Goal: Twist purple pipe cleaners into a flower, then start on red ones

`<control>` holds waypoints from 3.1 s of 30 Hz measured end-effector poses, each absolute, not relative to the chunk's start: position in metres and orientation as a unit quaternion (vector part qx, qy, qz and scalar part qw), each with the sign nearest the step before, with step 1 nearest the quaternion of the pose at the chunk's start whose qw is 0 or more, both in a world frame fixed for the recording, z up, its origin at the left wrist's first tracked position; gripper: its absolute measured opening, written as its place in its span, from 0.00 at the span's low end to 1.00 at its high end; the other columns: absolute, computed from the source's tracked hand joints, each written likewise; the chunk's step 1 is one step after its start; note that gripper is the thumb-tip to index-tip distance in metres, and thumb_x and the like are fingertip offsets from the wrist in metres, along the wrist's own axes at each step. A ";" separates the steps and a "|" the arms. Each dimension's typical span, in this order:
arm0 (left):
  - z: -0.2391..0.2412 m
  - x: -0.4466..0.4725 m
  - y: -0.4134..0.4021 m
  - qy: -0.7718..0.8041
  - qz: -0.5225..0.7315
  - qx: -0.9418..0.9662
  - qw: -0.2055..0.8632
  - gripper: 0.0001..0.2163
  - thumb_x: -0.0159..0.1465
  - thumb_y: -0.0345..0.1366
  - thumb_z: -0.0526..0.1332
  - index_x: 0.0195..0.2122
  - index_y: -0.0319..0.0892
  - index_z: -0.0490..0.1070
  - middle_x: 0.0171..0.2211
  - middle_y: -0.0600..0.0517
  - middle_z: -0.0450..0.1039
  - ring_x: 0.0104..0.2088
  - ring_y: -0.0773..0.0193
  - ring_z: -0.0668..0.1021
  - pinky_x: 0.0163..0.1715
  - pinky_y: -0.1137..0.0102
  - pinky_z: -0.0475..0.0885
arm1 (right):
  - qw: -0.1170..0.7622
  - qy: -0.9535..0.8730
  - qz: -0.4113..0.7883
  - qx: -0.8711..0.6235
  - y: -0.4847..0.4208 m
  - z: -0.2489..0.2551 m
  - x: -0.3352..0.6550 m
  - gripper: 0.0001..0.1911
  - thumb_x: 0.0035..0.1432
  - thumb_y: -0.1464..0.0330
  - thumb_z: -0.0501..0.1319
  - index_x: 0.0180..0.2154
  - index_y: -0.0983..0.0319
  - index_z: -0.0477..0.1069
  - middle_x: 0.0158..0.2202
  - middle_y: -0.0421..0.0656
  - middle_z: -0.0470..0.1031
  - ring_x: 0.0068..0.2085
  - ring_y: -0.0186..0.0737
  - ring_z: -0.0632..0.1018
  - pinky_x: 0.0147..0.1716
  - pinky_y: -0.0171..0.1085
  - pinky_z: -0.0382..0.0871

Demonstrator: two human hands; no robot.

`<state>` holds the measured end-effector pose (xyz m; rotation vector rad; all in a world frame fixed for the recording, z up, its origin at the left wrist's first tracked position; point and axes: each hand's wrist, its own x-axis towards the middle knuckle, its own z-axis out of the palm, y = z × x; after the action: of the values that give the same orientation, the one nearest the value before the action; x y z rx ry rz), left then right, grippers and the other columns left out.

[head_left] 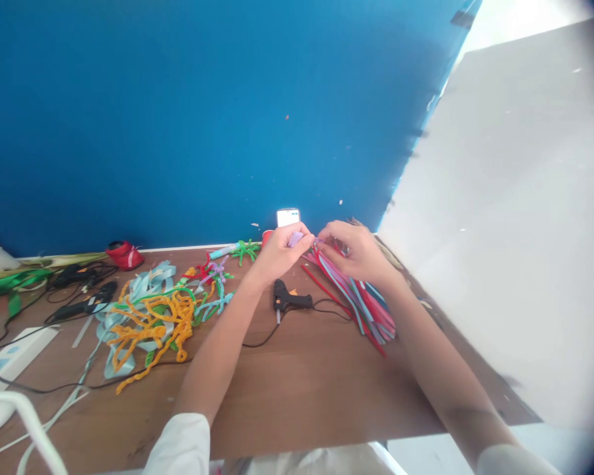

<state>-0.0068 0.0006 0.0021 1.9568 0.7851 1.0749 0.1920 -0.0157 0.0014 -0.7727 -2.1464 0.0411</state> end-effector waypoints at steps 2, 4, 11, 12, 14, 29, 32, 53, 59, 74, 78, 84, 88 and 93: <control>0.001 -0.005 0.001 0.310 0.414 0.732 0.444 0.14 0.65 0.47 0.61 0.29 0.43 0.65 0.19 0.60 0.53 0.19 0.72 0.57 0.21 0.71 0.52 | 0.416 -0.859 -0.050 -0.294 -0.014 0.000 0.193 0.05 0.66 0.70 0.58 0.35 0.59 0.70 0.29 0.41 0.72 0.32 0.39 0.71 0.33 0.39 0.61; 0.001 -0.003 0.002 0.301 0.406 0.696 0.510 0.16 0.63 0.48 0.63 0.27 0.44 0.61 0.18 0.61 0.50 0.18 0.73 0.54 0.20 0.71 0.48 | 0.408 -0.857 -0.132 -0.286 -0.013 -0.003 0.193 0.07 0.66 0.72 0.57 0.33 0.59 0.70 0.29 0.42 0.72 0.32 0.40 0.69 0.32 0.39 0.60; 0.005 -0.003 0.001 0.270 0.402 0.632 0.605 0.19 0.57 0.47 0.68 0.24 0.43 0.59 0.17 0.62 0.48 0.17 0.75 0.52 0.19 0.72 0.45 | 0.421 -0.826 -0.230 -0.295 -0.009 -0.012 0.189 0.11 0.68 0.71 0.56 0.33 0.59 0.73 0.28 0.43 0.75 0.31 0.39 0.69 0.32 0.40 0.59; 0.005 -0.004 0.000 0.280 0.413 0.640 0.585 0.19 0.58 0.48 0.67 0.25 0.42 0.61 0.17 0.61 0.50 0.17 0.75 0.53 0.19 0.72 0.46 | 0.439 -0.825 -0.190 -0.301 -0.008 -0.012 0.188 0.09 0.69 0.69 0.57 0.34 0.59 0.73 0.29 0.43 0.75 0.31 0.39 0.70 0.33 0.39 0.60; 0.006 -0.004 -0.003 0.300 0.437 0.669 0.521 0.17 0.61 0.49 0.66 0.26 0.42 0.63 0.18 0.60 0.54 0.18 0.74 0.56 0.19 0.72 0.48 | 0.459 -0.828 -0.076 -0.314 -0.007 -0.011 0.188 0.10 0.70 0.64 0.57 0.38 0.60 0.73 0.29 0.41 0.75 0.30 0.37 0.72 0.32 0.37 0.61; 0.001 0.000 -0.004 0.343 0.445 0.805 0.188 0.10 0.68 0.37 0.57 0.29 0.41 0.67 0.23 0.57 0.66 0.25 0.70 0.66 0.28 0.72 0.58 | 0.473 -0.669 0.494 -0.291 -0.006 -0.005 0.187 0.15 0.61 0.58 0.68 0.30 0.62 0.71 0.21 0.36 0.70 0.23 0.31 0.69 0.26 0.33 0.61; 0.001 0.001 -0.005 0.344 0.443 0.810 0.171 0.10 0.68 0.37 0.57 0.29 0.41 0.67 0.23 0.57 0.68 0.25 0.70 0.67 0.28 0.72 0.58 | 0.469 -0.625 0.557 -0.282 -0.001 -0.008 0.189 0.13 0.58 0.60 0.69 0.31 0.62 0.72 0.20 0.36 0.69 0.23 0.30 0.68 0.24 0.32 0.60; 0.002 0.002 -0.001 0.291 0.480 0.595 0.575 0.16 0.58 0.43 0.68 0.25 0.41 0.64 0.16 0.61 0.52 0.16 0.76 0.57 0.18 0.75 0.49 | 0.510 -0.775 -0.236 -0.290 -0.007 -0.021 0.176 0.07 0.66 0.73 0.60 0.40 0.60 0.77 0.28 0.42 0.77 0.31 0.39 0.72 0.31 0.40 0.62; -0.004 0.000 0.005 0.339 0.505 0.685 0.402 0.13 0.66 0.44 0.61 0.29 0.42 0.66 0.17 0.60 0.58 0.17 0.73 0.60 0.19 0.73 0.54 | 0.537 -0.691 0.347 -0.338 -0.008 -0.016 0.166 0.24 0.68 0.51 0.56 0.29 0.62 0.76 0.24 0.42 0.75 0.25 0.35 0.72 0.25 0.36 0.62; 0.007 -0.006 -0.002 0.348 0.469 0.778 0.231 0.10 0.67 0.40 0.59 0.31 0.41 0.70 0.25 0.56 0.69 0.25 0.69 0.66 0.26 0.73 0.58 | 0.519 -0.541 0.595 -0.289 -0.007 -0.013 0.168 0.15 0.55 0.59 0.70 0.27 0.61 0.72 0.20 0.36 0.68 0.21 0.30 0.66 0.21 0.32 0.56; 0.005 -0.006 -0.002 0.354 0.463 0.782 0.222 0.10 0.65 0.39 0.60 0.29 0.41 0.68 0.23 0.57 0.66 0.25 0.70 0.64 0.26 0.73 0.57 | 0.534 -0.588 0.521 -0.313 -0.010 -0.013 0.167 0.15 0.56 0.61 0.69 0.24 0.61 0.70 0.19 0.36 0.67 0.21 0.30 0.64 0.23 0.33 0.55; 0.000 -0.005 0.004 0.380 0.454 0.748 0.301 0.14 0.63 0.42 0.60 0.24 0.41 0.64 0.21 0.58 0.59 0.24 0.70 0.61 0.25 0.72 0.54 | 0.479 -0.796 0.042 -0.368 -0.014 -0.011 0.171 0.16 0.64 0.64 0.60 0.24 0.60 0.68 0.23 0.41 0.69 0.27 0.36 0.65 0.28 0.39 0.55; -0.001 -0.006 0.006 0.396 0.445 0.714 0.368 0.14 0.62 0.42 0.62 0.23 0.41 0.64 0.19 0.59 0.55 0.22 0.70 0.59 0.24 0.71 0.53 | 0.397 -0.834 -0.153 -0.351 -0.012 -0.017 0.172 0.18 0.66 0.68 0.57 0.22 0.59 0.63 0.22 0.41 0.66 0.27 0.39 0.62 0.29 0.41 0.52; 0.001 -0.008 0.005 0.386 0.456 0.739 0.312 0.14 0.64 0.44 0.60 0.25 0.41 0.66 0.20 0.57 0.58 0.23 0.69 0.61 0.24 0.71 0.54 | 0.514 -0.774 0.009 -0.370 -0.009 -0.023 0.166 0.17 0.68 0.61 0.58 0.26 0.59 0.69 0.24 0.41 0.69 0.28 0.38 0.66 0.31 0.40 0.57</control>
<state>-0.0079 0.0054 0.0007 1.9492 1.0177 1.2046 0.1663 -0.0089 -0.0230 -0.8883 -1.8597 0.0218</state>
